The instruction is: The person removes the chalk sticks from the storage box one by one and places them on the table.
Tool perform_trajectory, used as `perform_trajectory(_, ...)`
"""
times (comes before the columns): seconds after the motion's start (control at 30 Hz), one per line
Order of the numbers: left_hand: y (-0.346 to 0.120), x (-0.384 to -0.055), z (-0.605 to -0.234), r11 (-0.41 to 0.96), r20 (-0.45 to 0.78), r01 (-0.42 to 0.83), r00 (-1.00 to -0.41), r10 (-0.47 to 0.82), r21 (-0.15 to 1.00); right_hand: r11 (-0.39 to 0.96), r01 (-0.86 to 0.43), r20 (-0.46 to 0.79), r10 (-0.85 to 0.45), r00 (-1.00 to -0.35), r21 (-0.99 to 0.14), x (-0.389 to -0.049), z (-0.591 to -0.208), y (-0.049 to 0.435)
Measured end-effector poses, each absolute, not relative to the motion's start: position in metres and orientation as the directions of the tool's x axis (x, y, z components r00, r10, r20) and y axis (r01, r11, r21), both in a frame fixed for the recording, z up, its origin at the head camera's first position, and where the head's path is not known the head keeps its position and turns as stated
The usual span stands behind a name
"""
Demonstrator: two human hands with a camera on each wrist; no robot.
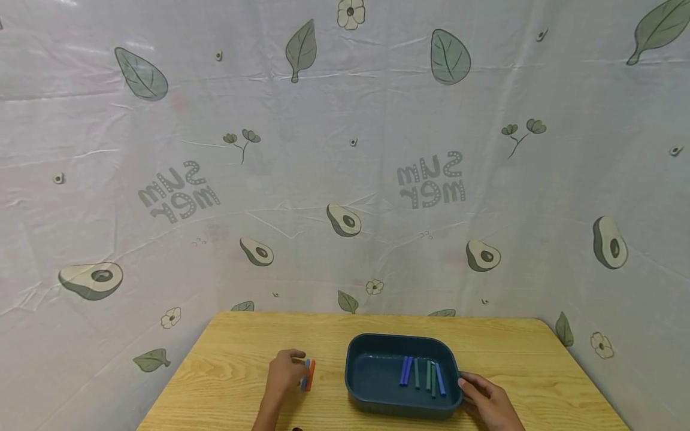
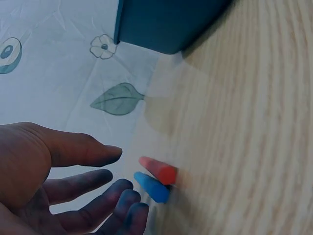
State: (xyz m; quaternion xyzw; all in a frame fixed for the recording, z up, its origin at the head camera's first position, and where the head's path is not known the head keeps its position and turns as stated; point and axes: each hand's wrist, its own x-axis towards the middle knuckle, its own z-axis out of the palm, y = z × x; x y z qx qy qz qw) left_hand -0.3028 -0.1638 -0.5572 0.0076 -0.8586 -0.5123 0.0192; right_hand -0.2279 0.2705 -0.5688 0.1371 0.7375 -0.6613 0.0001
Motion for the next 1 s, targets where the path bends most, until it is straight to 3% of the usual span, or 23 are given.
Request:
perform_trajectory(0.6,-0.129,-0.303,-0.529,0.54,0.225,0.202,-0.974,0.025,0.817,0.101,0.209,-0.186,0.201,-0.962,-0.973,-0.229,-0.571,0.271)
perform_trajectory(1.0,-0.089,-0.304,-0.511,0.497,0.255,0.263,-0.963,0.085,0.827,0.093,0.209,-0.187,0.199,-0.962,-0.974,-0.229,-0.572,0.271)
